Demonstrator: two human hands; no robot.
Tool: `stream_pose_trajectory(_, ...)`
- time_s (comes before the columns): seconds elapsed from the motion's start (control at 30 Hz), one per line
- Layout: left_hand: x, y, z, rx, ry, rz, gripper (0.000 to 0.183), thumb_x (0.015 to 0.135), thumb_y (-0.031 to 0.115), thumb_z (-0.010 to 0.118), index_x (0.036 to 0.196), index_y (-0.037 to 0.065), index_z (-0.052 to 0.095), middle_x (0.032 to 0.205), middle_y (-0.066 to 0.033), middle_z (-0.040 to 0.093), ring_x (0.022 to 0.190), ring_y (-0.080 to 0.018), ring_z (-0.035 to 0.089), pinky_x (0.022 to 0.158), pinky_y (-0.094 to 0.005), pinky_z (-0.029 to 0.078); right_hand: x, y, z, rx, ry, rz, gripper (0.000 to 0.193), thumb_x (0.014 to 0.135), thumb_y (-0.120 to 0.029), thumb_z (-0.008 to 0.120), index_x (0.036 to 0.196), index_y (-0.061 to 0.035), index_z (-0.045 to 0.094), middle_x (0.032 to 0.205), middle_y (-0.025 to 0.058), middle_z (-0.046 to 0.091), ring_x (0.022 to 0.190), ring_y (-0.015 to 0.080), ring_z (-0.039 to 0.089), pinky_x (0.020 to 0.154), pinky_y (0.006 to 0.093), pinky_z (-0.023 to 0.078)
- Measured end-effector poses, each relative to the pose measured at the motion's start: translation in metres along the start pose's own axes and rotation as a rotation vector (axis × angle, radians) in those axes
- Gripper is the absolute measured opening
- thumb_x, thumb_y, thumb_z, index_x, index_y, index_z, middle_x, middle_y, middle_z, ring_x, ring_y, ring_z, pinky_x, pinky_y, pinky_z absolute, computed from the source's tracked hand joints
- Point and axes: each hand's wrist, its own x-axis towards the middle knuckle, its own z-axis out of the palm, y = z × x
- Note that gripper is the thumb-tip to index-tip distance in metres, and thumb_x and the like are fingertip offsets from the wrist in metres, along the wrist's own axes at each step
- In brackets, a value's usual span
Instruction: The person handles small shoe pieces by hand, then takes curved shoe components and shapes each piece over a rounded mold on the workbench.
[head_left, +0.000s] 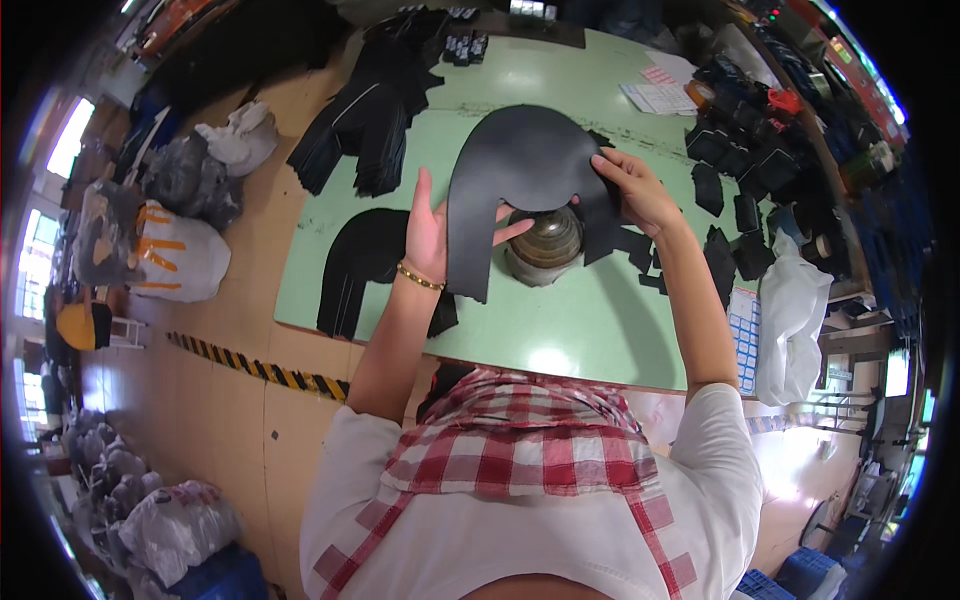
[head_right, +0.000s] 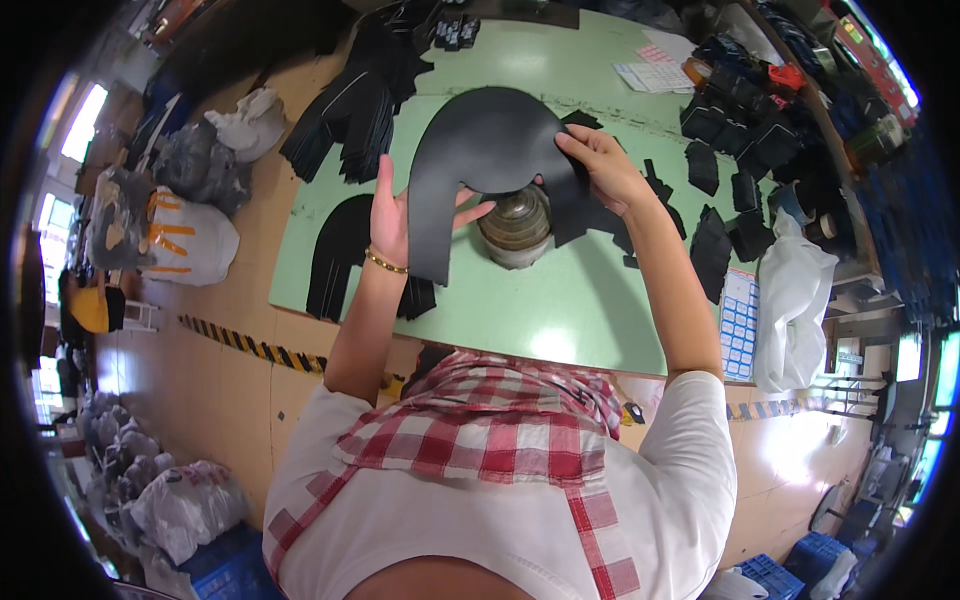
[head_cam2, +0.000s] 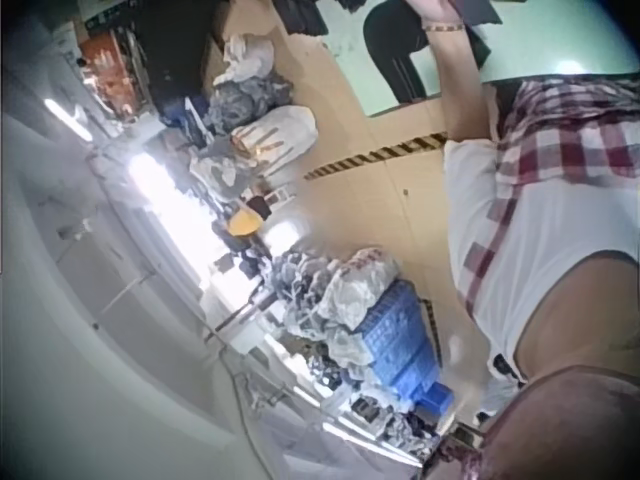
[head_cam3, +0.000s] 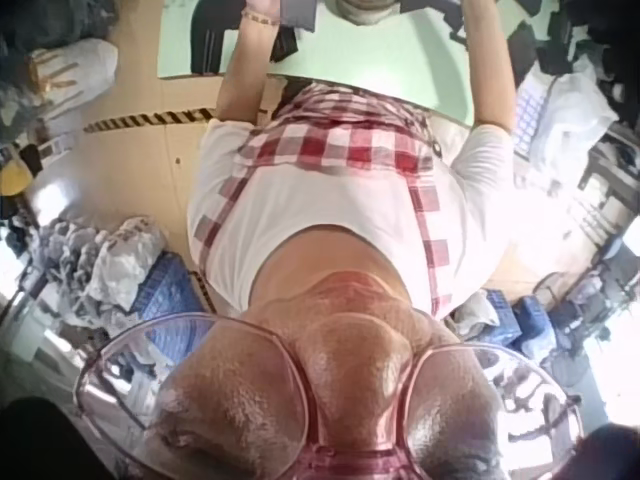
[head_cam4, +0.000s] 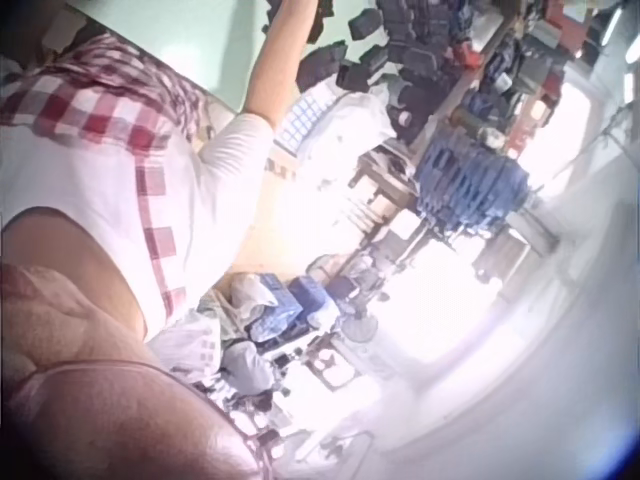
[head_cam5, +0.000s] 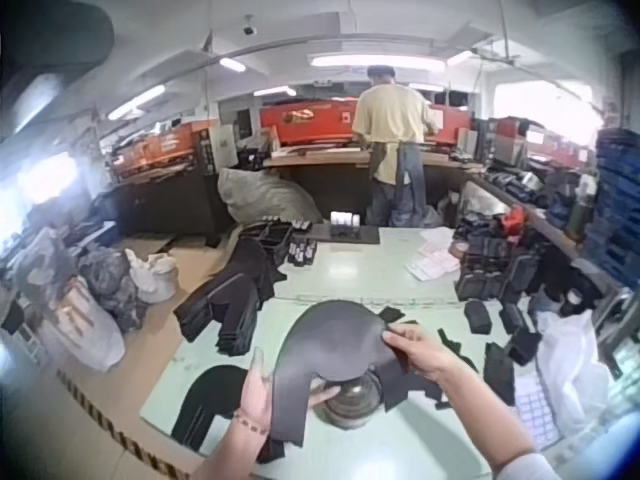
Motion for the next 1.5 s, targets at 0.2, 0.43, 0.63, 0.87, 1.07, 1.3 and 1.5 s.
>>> stream_pose_trajectory(0.2,-0.006,0.011,-0.004,0.380,0.092,0.001,0.054,0.098,0.044,0.036,0.128,-0.001,0.046,0.119,-0.0126,0.058,0.109,-0.0215,0.055,0.102,-0.0472,0.037,0.005,0.034,0.005,-0.259,0.236,-0.223,0.025,0.095,-0.022,0.052,0.092,0.0011,0.060,0.078,-0.0034,0.057,0.068,0.0029,0.049,0.061,0.0192,0.041)
stream_pose_trajectory(0.43,0.005,-0.001,-0.020,1.586,0.607,0.685,0.036,0.093,0.031,0.055,0.079,-0.002,0.051,0.058,-0.0037,0.042,0.057,-0.0086,0.033,0.052,-0.0269,0.034,0.014,0.070,0.034,-0.535,0.559,-0.459,0.039,0.096,-0.028,0.049,0.072,0.0021,0.047,0.061,-0.0008,0.036,0.061,0.0068,0.031,0.053,0.0259,0.029)
stream_pose_trajectory(0.63,0.007,-0.017,-0.028,1.683,0.706,0.691,0.038,0.095,0.029,0.054,0.072,0.000,0.046,0.057,0.0031,0.031,0.055,-0.0054,0.027,0.047,-0.0259,0.024,0.010,0.084,0.034,-0.582,0.710,-0.407,0.049,0.091,-0.034,0.058,0.062,0.0024,0.042,0.055,-0.0002,0.032,0.056,0.0083,0.028,0.048,0.0287,0.027)
stream_pose_trajectory(0.87,0.013,-0.031,-0.040,1.616,0.755,0.685,0.039,0.093,0.027,0.056,0.069,-0.001,0.045,0.053,-0.0031,0.033,0.051,-0.0082,0.029,0.045,-0.0276,0.028,0.000,0.099,0.033,-0.479,0.774,-0.424,0.043,0.090,-0.033,0.062,0.063,-0.0002,0.051,0.058,-0.0065,0.041,0.057,0.0039,0.031,0.048,0.0229,0.024)
stream_pose_trajectory(1.07,0.012,-0.034,-0.019,1.553,0.641,0.622,0.035,0.094,0.026,0.055,0.073,-0.002,0.050,0.055,0.0009,0.038,0.053,-0.0051,0.031,0.046,-0.0251,0.028,-0.003,0.103,0.025,-0.416,0.791,-0.423,0.047,0.088,-0.031,0.065,0.060,-0.0012,0.042,0.056,-0.0049,0.034,0.057,0.0052,0.028,0.047,0.0249,0.023)
stream_pose_trajectory(1.3,-0.002,-0.028,-0.010,1.268,0.499,0.412,0.028,0.094,0.024,0.056,0.085,-0.002,0.059,0.067,0.0046,0.052,0.060,-0.0033,0.041,0.053,-0.0210,0.035,-0.010,0.092,0.025,-0.460,0.791,-0.486,0.045,0.087,-0.031,0.066,0.061,-0.0016,0.044,0.057,-0.0058,0.035,0.057,0.0048,0.028,0.048,0.0240,0.023)
stream_pose_trajectory(1.5,-0.013,-0.031,-0.006,1.001,0.420,0.178,0.035,0.094,0.023,0.054,0.117,-0.003,0.055,0.107,-0.0049,0.062,0.096,-0.0076,0.053,0.087,-0.0242,0.040,-0.018,0.079,0.021,-0.484,0.753,-0.473,0.046,0.087,-0.031,0.066,0.060,-0.0011,0.044,0.056,-0.0062,0.035,0.057,0.0045,0.028,0.048,0.0239,0.023)
